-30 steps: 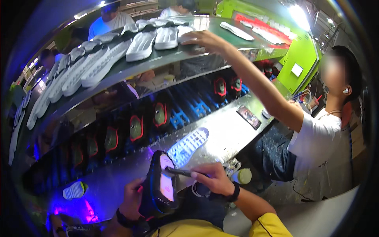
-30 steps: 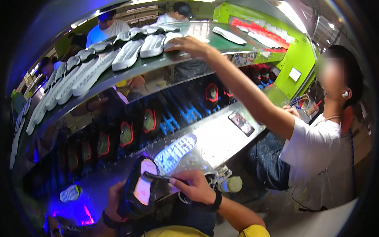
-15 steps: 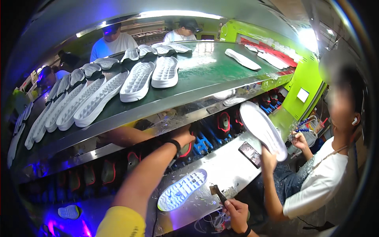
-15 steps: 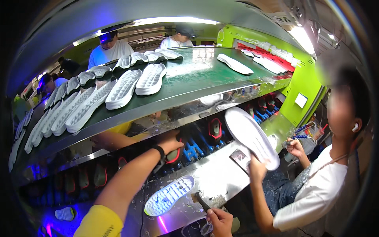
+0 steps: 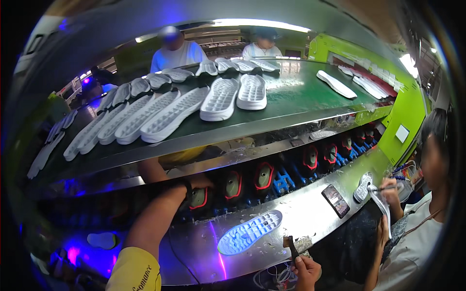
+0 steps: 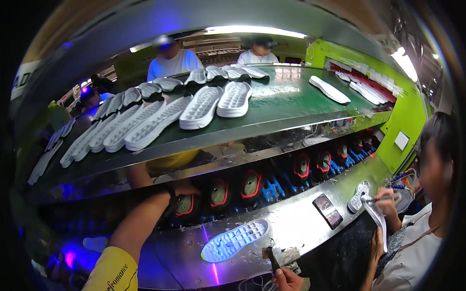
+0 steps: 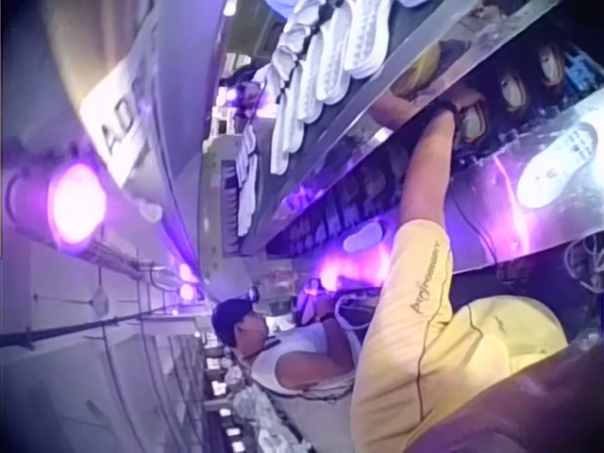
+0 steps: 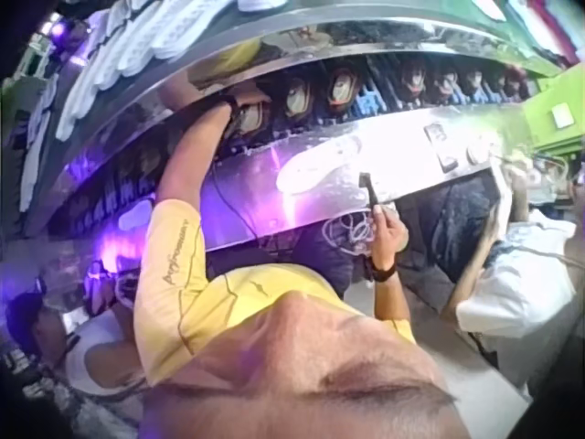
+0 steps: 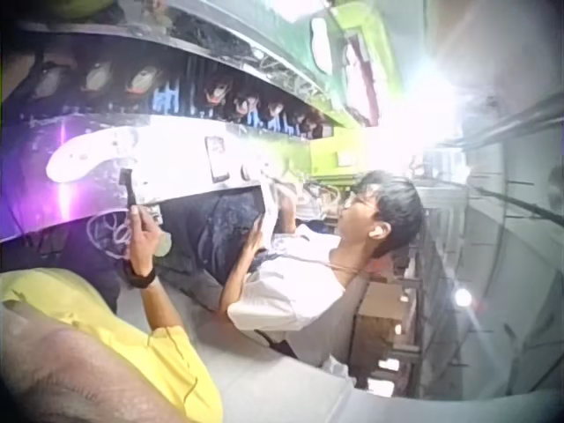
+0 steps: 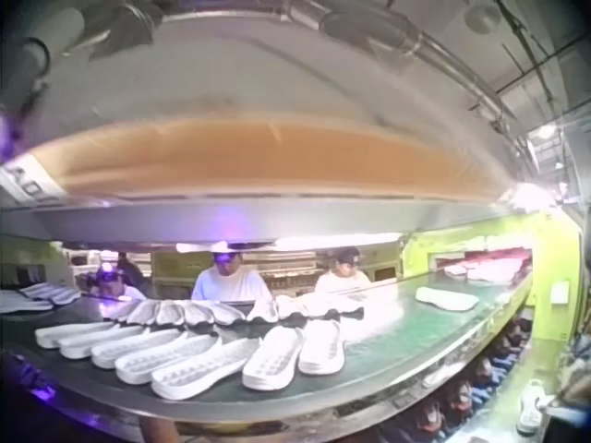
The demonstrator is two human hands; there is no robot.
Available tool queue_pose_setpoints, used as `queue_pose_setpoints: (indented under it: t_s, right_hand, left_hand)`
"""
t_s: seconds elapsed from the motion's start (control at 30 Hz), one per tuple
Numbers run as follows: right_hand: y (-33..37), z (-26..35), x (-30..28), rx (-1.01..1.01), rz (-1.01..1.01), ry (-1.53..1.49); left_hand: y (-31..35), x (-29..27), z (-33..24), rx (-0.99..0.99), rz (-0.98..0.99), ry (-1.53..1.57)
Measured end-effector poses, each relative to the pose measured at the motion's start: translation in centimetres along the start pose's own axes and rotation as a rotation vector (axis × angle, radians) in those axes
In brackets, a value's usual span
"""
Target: The recorder uses a brush to apply glue or primer to shoe midsoles and outsoles on a manufacturing assembly line.
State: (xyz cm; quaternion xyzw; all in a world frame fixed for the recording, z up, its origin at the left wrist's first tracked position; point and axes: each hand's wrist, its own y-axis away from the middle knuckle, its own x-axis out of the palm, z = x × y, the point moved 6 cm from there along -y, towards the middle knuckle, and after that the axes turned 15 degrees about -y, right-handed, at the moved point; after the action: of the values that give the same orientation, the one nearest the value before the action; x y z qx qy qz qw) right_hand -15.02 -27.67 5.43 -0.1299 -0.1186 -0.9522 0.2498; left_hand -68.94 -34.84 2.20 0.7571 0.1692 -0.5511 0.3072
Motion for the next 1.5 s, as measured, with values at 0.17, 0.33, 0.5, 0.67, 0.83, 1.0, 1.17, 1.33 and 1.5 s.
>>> queue_pose_setpoints:
  t_s: [0.17, 0.33, 0.5, 0.67, 0.83, 1.0, 1.17, 1.33, 1.5]
  right_hand:
    - [2.0, -0.3, 2.0, -0.023, 0.161, 0.02]
    - [4.7, -1.3, 3.9, 0.015, 0.237, -0.1]
    - [7.1, -1.9, 7.1, 0.002, 0.325, 0.061]
    - [8.6, -3.5, 12.4, -0.049, 0.452, 0.316]
    - [9.8, -4.2, 16.6, -0.111, 0.524, 0.448]
    - [10.4, -6.9, 18.1, 0.03, 0.546, 0.376]
    - [10.5, -11.2, 20.8, 0.226, 0.632, 0.308]
    - [10.4, -13.0, 23.1, 0.23, 0.648, 0.389]
    - [10.9, -14.8, 24.2, 0.227, 0.64, 0.357]
  left_hand:
    - [8.3, -2.7, 1.8, -0.156, -0.253, 0.189]
    - [21.8, -4.4, 1.4, -0.198, -0.318, 1.042]
    - [31.3, -2.1, 4.1, -0.121, -0.156, 1.759]
    - [39.8, -2.3, 4.3, -0.001, -0.699, 0.698]
    - [45.6, -0.8, 1.3, 0.048, -0.712, 0.105]
    - [50.1, 0.3, -1.9, 0.044, -0.887, -0.098]
    - [53.0, 6.9, -0.9, 0.025, -0.799, -0.037]
    - [54.4, 9.6, -0.4, 0.035, -0.898, 0.034]
    - [55.0, 10.0, -0.2, 0.041, -0.905, 0.056]
